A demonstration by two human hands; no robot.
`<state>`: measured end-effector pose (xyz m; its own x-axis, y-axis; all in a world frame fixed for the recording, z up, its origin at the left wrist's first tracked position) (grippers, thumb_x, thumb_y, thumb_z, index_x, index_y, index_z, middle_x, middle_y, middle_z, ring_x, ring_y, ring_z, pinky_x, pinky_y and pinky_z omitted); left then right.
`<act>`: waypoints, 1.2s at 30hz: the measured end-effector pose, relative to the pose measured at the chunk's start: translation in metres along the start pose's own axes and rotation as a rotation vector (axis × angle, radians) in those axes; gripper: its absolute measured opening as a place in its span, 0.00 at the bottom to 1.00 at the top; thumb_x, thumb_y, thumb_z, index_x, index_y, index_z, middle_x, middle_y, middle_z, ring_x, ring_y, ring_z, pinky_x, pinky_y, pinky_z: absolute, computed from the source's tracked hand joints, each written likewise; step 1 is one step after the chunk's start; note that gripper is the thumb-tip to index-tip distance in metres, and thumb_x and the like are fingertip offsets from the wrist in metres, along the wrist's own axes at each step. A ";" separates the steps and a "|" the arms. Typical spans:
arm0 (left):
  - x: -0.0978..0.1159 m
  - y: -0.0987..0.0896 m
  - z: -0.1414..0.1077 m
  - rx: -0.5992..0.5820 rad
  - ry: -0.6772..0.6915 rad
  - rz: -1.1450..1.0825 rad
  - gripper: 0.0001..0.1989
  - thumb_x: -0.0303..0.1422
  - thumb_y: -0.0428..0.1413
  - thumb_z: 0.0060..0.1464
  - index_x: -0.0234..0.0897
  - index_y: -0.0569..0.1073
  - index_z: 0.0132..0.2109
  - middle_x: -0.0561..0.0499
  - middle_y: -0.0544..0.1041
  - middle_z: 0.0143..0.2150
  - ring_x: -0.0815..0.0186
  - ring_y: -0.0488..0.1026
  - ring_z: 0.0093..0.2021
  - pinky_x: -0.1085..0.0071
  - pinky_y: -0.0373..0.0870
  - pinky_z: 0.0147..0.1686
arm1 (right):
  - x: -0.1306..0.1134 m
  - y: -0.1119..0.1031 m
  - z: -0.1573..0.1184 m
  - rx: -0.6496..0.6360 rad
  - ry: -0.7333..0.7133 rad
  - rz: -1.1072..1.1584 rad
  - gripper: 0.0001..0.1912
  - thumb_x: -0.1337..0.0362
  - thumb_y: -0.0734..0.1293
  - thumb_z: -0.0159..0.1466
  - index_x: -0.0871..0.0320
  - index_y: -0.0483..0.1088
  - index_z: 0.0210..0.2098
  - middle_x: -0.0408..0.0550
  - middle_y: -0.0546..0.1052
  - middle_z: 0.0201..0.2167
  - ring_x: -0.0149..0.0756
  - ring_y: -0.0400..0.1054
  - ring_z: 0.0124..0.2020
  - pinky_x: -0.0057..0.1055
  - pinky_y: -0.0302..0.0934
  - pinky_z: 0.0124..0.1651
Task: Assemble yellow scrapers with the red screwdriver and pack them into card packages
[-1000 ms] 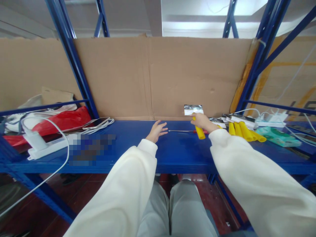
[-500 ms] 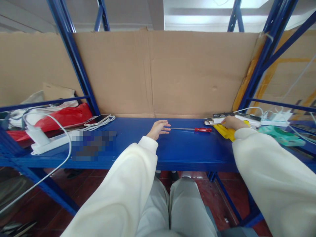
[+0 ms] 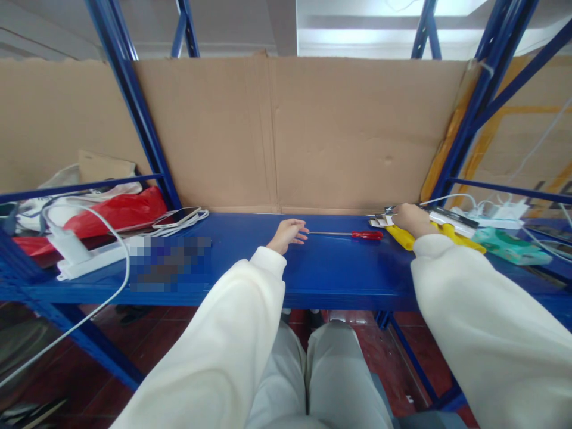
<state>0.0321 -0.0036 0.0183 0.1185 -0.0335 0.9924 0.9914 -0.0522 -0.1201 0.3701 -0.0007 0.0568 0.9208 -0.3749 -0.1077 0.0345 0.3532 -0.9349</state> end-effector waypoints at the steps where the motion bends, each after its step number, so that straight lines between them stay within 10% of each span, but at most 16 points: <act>1: -0.001 0.000 0.002 0.010 0.013 0.032 0.09 0.23 0.52 0.60 0.32 0.75 0.45 0.45 0.81 0.36 0.72 0.74 0.25 0.76 0.73 0.27 | -0.006 -0.002 -0.002 0.032 -0.016 0.035 0.19 0.67 0.64 0.61 0.61 0.78 0.49 0.64 0.80 0.48 0.52 0.74 0.52 0.41 0.66 0.50; 10: -0.001 -0.007 -0.004 0.229 0.326 0.941 0.18 0.26 0.56 0.57 0.34 0.76 0.54 0.38 0.78 0.55 0.53 0.73 0.58 0.61 0.69 0.58 | -0.040 0.016 -0.041 0.234 -0.071 0.389 0.19 0.66 0.60 0.64 0.60 0.79 0.47 0.59 0.81 0.45 0.48 0.74 0.48 0.38 0.66 0.51; 15: 0.006 -0.055 -0.006 0.429 0.130 1.297 0.28 0.35 0.54 0.60 0.35 0.66 0.66 0.33 0.63 0.69 0.42 0.55 0.70 0.37 0.56 0.62 | -0.033 0.027 -0.041 0.248 -0.097 0.425 0.17 0.68 0.61 0.63 0.61 0.79 0.44 0.58 0.81 0.43 0.48 0.75 0.46 0.38 0.67 0.51; 23: -0.024 -0.127 -0.002 0.645 -0.186 1.320 0.32 0.39 0.44 0.66 0.40 0.54 0.74 0.39 0.43 0.77 0.42 0.35 0.76 0.26 0.49 0.60 | -0.032 0.036 -0.034 0.239 -0.095 0.456 0.16 0.69 0.62 0.62 0.62 0.80 0.43 0.58 0.82 0.41 0.47 0.76 0.43 0.37 0.67 0.48; 31: -0.030 -0.131 -0.002 0.657 -0.230 1.201 0.31 0.41 0.41 0.66 0.45 0.52 0.74 0.43 0.42 0.77 0.41 0.39 0.75 0.24 0.52 0.58 | -0.029 0.038 -0.031 0.263 -0.117 0.471 0.15 0.70 0.62 0.60 0.61 0.80 0.41 0.56 0.82 0.39 0.45 0.75 0.43 0.35 0.67 0.48; 36: -0.018 -0.123 -0.004 0.699 0.010 1.119 0.31 0.38 0.47 0.63 0.43 0.58 0.72 0.39 0.49 0.76 0.40 0.43 0.75 0.25 0.45 0.61 | -0.032 0.032 -0.037 0.208 -0.092 0.423 0.18 0.70 0.61 0.62 0.62 0.79 0.44 0.59 0.81 0.43 0.47 0.74 0.46 0.37 0.66 0.51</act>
<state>-0.0924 0.0000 0.0148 0.8901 0.2714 0.3663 0.1787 0.5315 -0.8280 0.3271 -0.0094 0.0174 0.9010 -0.0867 -0.4250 -0.2827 0.6257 -0.7270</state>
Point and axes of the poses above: each hand's wrist, its own z-axis towards the middle knuckle, its own y-axis out of the palm, x = y × z, the point moved 2 cm from there along z, towards the middle knuckle
